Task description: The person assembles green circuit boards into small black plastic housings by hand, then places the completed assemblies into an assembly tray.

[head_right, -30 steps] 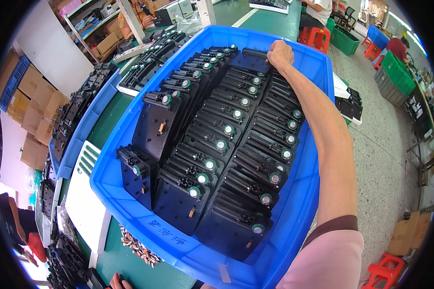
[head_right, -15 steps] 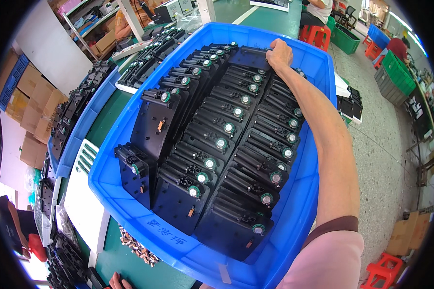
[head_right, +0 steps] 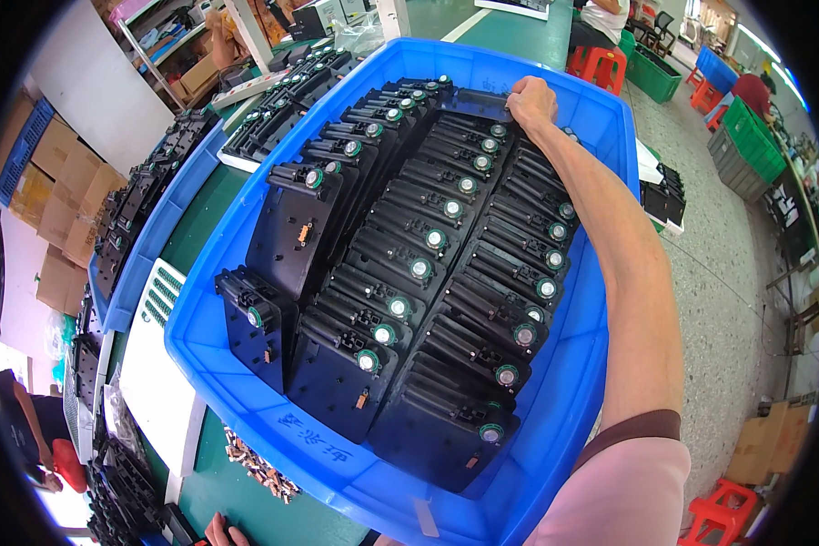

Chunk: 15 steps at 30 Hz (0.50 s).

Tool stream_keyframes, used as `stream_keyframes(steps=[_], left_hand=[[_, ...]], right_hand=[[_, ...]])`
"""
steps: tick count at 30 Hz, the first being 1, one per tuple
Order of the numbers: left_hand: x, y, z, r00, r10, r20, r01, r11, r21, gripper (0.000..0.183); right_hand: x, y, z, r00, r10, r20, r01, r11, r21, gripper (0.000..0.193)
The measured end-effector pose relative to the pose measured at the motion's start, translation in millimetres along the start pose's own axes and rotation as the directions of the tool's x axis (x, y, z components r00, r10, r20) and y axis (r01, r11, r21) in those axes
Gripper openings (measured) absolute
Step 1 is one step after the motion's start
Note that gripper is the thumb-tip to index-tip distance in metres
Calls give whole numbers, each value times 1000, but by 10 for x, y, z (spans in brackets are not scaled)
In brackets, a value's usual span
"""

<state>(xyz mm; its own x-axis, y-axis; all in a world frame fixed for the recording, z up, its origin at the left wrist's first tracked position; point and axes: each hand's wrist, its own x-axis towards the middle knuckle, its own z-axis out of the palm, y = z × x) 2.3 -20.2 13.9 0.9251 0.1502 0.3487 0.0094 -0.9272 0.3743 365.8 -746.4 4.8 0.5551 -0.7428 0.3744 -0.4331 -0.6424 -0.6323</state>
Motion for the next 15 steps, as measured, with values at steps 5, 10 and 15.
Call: stream_keyframes(steps=[5,10,15], left_hand=[[-6,-5,-2,1000,13,-6,-13,1000,0,30],[-12,-33,8,1000,13,-5,-13,1000,3,29],[-22,-51,13,1000,-13,-4,13,1000,-1,29]], right_hand=[[-52,-64,-38,1000,12,-7,-12,1000,-14,22],[-98,-137,-123,999,38,-13,-39,997,-68,21],[-180,-345,-196,995,-2,-95,-9,992,-123,21]])
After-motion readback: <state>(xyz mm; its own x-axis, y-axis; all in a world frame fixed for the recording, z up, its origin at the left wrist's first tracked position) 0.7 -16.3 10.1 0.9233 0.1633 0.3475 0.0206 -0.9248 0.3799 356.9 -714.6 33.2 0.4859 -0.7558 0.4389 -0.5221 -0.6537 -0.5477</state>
